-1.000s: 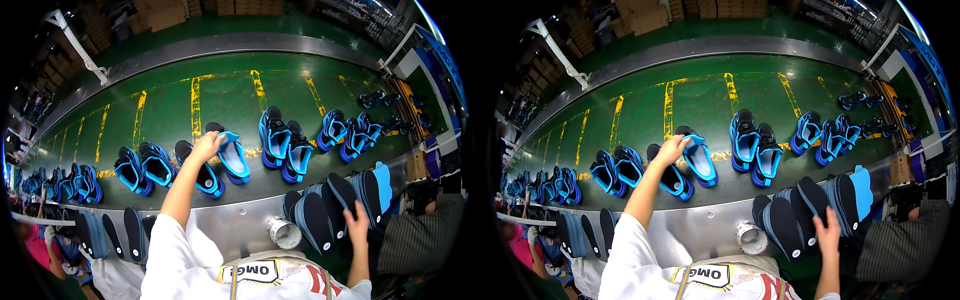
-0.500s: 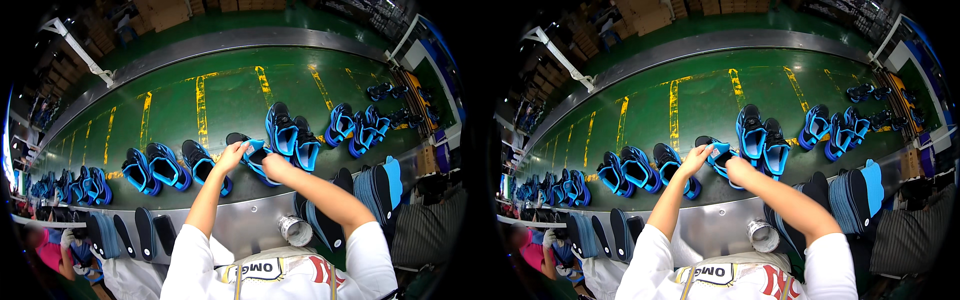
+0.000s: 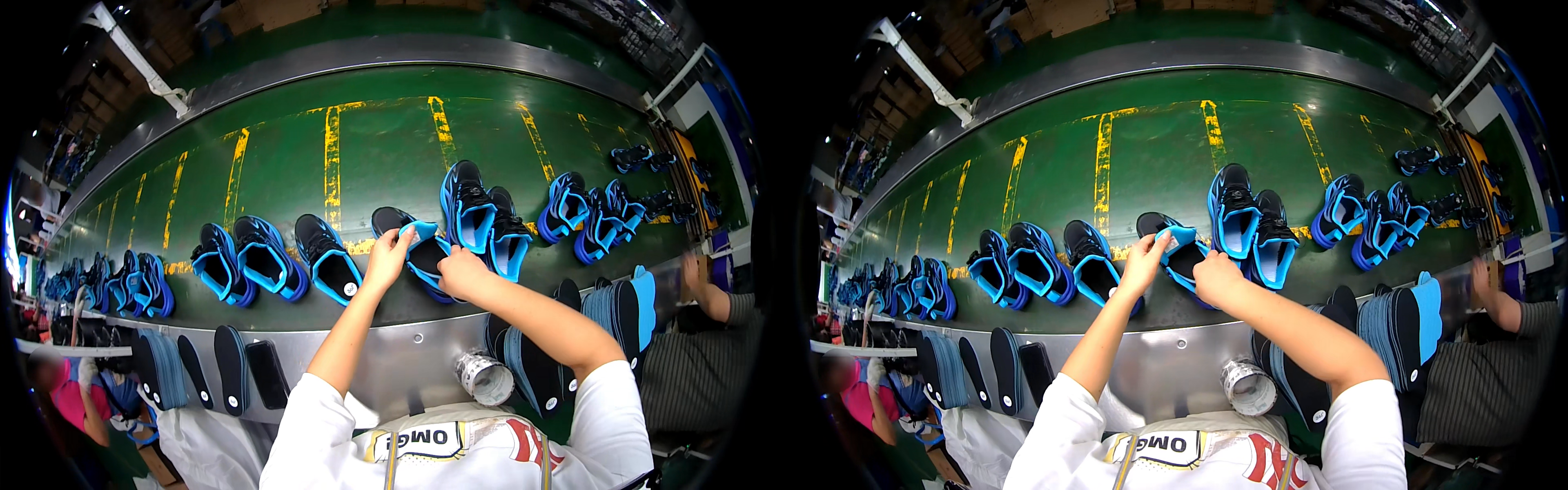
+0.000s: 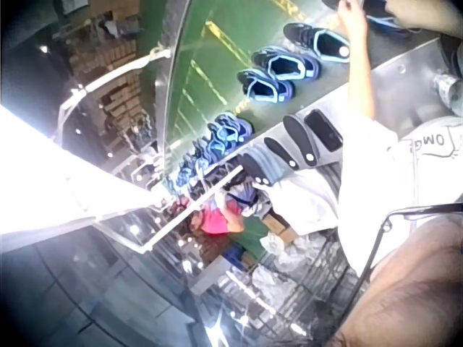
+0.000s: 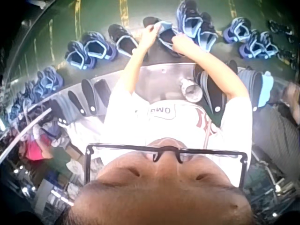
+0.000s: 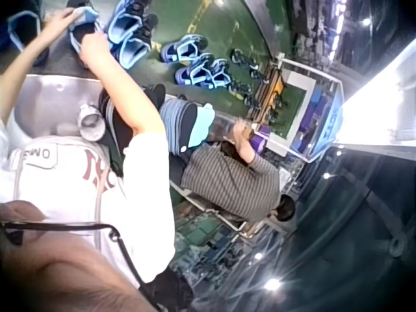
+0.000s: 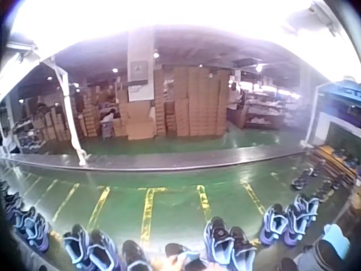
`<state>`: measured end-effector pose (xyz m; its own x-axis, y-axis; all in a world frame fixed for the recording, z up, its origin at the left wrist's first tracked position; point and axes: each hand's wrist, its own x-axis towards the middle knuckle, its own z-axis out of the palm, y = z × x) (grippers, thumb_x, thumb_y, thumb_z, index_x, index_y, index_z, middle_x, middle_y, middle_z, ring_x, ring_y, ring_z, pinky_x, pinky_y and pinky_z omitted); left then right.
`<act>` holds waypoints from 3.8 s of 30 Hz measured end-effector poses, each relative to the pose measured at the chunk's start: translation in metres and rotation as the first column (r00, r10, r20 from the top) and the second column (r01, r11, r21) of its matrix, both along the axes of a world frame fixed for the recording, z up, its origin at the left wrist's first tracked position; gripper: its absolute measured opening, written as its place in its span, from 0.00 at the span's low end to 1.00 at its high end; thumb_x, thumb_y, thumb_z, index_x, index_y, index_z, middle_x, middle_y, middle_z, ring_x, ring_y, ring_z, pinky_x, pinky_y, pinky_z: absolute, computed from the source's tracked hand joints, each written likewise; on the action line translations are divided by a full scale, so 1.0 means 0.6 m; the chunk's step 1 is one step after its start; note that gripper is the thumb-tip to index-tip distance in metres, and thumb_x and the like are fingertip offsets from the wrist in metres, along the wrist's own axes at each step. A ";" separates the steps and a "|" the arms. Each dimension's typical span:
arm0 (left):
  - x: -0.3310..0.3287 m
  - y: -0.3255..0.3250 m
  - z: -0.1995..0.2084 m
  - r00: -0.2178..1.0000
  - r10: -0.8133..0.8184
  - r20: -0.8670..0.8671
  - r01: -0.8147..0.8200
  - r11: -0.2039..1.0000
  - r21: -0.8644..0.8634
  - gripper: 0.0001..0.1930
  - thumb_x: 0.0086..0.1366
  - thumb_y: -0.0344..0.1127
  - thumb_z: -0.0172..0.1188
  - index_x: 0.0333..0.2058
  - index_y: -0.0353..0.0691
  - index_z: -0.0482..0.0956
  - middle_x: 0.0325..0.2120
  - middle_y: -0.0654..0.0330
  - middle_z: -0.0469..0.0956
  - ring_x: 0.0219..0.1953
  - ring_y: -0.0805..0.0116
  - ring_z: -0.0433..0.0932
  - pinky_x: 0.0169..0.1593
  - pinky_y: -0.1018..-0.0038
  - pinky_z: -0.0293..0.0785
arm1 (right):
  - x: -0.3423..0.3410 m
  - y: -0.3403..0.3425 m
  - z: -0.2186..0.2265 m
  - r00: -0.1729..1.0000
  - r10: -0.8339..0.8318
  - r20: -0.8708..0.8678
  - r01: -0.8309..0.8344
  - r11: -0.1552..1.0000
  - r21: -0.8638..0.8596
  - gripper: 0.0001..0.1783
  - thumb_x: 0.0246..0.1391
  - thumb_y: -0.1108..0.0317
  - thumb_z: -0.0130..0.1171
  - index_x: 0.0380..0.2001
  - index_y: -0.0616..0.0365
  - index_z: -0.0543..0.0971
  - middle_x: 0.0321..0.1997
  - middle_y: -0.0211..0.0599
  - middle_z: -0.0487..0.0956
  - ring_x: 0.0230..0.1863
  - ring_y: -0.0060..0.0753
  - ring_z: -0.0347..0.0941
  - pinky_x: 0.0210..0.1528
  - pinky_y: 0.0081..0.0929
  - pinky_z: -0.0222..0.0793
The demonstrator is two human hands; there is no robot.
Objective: The person picks up blue insoles one at a time and inserts them into black and blue athletic shoes arranged on a production conveyor belt.
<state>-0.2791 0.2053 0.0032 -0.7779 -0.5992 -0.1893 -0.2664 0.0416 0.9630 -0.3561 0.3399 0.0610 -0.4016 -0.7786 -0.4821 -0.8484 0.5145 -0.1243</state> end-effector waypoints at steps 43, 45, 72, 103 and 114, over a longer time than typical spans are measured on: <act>0.012 0.004 0.006 0.978 -0.206 0.036 0.141 0.518 -0.843 0.15 0.48 0.31 0.59 0.32 0.35 0.64 0.27 0.54 0.62 0.29 0.56 0.69 0.31 0.65 0.68 | 0.014 0.089 -0.034 0.968 0.226 -0.109 -0.248 0.789 -0.562 0.12 0.39 0.68 0.56 0.30 0.62 0.72 0.39 0.42 0.71 0.46 0.41 0.66 0.58 0.48 0.46; 0.021 0.016 0.005 0.981 -0.194 0.017 0.103 0.445 -0.890 0.13 0.49 0.31 0.58 0.32 0.36 0.65 0.25 0.57 0.62 0.28 0.61 0.68 0.29 0.68 0.67 | 0.032 0.139 -0.037 0.993 0.103 -0.059 -0.118 0.794 -0.597 0.13 0.40 0.72 0.57 0.33 0.59 0.73 0.42 0.45 0.67 0.44 0.45 0.66 0.50 0.41 0.59; -0.008 -0.043 0.024 0.878 -0.413 0.243 0.460 0.588 -0.665 0.04 0.55 0.31 0.46 0.28 0.37 0.67 0.23 0.60 0.68 0.22 0.66 0.70 0.24 0.72 0.65 | -0.184 0.239 -0.034 0.808 -0.411 -0.422 0.176 0.852 -0.493 0.28 0.42 0.64 0.56 0.49 0.53 0.64 0.44 0.39 0.69 0.49 0.36 0.63 0.56 0.41 0.49; -0.242 0.110 0.055 0.853 -0.468 0.231 0.519 0.711 -0.475 0.18 0.60 0.46 0.47 0.27 0.33 0.69 0.19 0.50 0.71 0.23 0.56 0.73 0.29 0.68 0.70 | -0.077 0.389 0.152 0.940 -0.305 -0.156 0.080 0.637 -0.766 0.09 0.31 0.71 0.62 0.22 0.58 0.77 0.42 0.39 0.72 0.29 0.36 0.67 0.31 0.28 0.64; -0.194 0.146 -0.024 0.989 -0.128 0.068 0.125 0.991 0.046 0.21 0.61 0.49 0.47 0.27 0.32 0.71 0.14 0.67 0.66 0.18 0.81 0.63 0.21 0.82 0.61 | -0.120 0.173 -0.057 0.968 -0.162 -0.194 0.086 0.932 -0.352 0.07 0.40 0.71 0.50 0.24 0.58 0.77 0.38 0.42 0.73 0.37 0.39 0.70 0.35 0.30 0.69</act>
<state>-0.3954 0.2930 -0.0110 -0.8309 -0.4869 -0.2693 -0.3292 0.0398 0.9434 -0.4281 0.4439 0.0270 -0.5700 -0.8167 -0.0896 -0.8062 0.5770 -0.1305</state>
